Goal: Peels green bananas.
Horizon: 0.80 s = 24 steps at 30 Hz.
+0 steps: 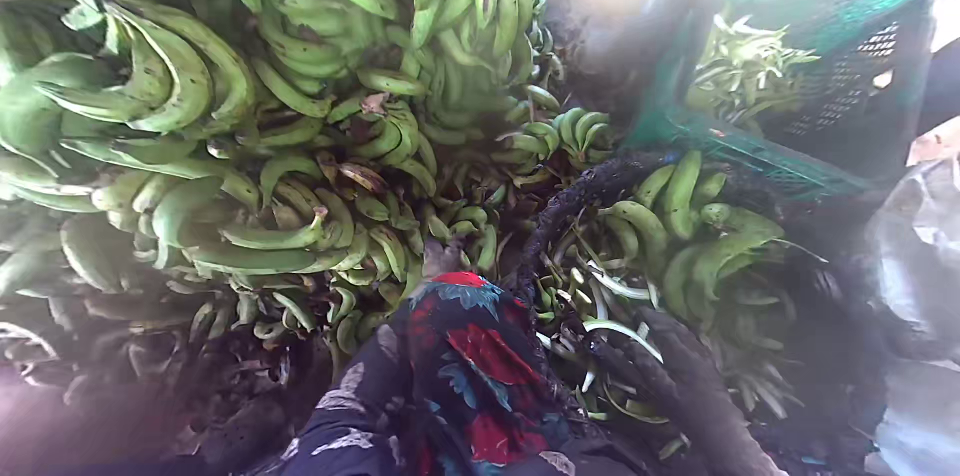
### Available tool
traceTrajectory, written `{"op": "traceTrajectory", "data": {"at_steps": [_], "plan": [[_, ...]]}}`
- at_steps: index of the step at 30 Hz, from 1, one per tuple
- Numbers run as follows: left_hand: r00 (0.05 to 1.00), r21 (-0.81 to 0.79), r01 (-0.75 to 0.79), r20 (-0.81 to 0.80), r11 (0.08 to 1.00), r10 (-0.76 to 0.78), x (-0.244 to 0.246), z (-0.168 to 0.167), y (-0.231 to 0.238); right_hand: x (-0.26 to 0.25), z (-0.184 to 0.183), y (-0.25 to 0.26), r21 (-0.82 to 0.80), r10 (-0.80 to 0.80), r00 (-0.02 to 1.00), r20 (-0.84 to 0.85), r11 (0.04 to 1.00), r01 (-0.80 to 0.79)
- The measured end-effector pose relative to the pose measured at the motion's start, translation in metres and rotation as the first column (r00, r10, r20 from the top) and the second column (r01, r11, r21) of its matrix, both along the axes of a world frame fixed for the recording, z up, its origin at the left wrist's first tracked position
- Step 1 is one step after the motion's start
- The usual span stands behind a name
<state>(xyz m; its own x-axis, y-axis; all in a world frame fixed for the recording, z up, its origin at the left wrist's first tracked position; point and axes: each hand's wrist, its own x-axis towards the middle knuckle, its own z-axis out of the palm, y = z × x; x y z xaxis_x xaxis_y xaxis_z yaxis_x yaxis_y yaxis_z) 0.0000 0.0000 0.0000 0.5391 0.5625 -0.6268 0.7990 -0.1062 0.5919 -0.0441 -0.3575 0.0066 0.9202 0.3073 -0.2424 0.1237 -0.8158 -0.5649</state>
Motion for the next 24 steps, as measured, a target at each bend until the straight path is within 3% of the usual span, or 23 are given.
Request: {"op": "traceTrajectory", "data": {"at_steps": [3,5,6,8,10,12,16,19,22,24], "plan": [[0.940,0.078,0.110,0.315,0.991,-0.129,0.022,-0.001,0.039,0.006,0.034,0.021,0.044,-0.009,1.000,-0.008,0.999,0.010],[0.868,0.067,0.132,0.475,0.989,-0.148,0.042,0.030,0.043,0.023,0.094,0.048,-0.007,0.037,0.957,-0.288,0.999,-0.041],[0.833,0.044,0.152,0.531,0.987,-0.151,0.051,0.058,0.034,0.020,0.087,0.051,0.122,0.069,0.995,-0.078,0.991,-0.060],[0.773,0.019,0.211,0.609,0.977,-0.179,0.060,0.110,0.003,0.027,0.072,0.058,0.285,0.080,0.932,0.353,0.940,-0.188],[0.704,0.030,0.284,0.672,0.958,-0.229,0.061,0.141,-0.037,0.036,0.093,0.070,0.270,0.063,0.891,0.449,0.941,-0.203],[0.654,-0.021,0.331,0.726,0.944,-0.213,0.054,0.153,-0.086,0.038,0.107,0.073,0.210,0.019,0.902,0.431,0.970,-0.121],[0.699,-0.152,0.343,0.701,0.927,-0.144,0.030,0.127,-0.167,0.026,0.094,0.052,0.189,-0.048,0.923,0.381,0.982,-0.027],[0.801,-0.101,0.304,0.565,0.947,-0.197,0.009,0.087,-0.199,-0.003,0.075,0.026,0.197,-0.069,0.910,0.409,0.980,-0.014],[0.869,0.009,0.300,0.411,0.954,-0.277,-0.001,0.058,-0.218,-0.037,0.080,0.011,0.012,-0.081,0.988,0.134,0.997,0.080],[0.876,0.078,0.233,0.416,0.969,-0.245,0.003,0.034,-0.214,-0.064,0.083,0.002,-0.011,-0.100,0.994,0.036,0.995,0.101]]}}
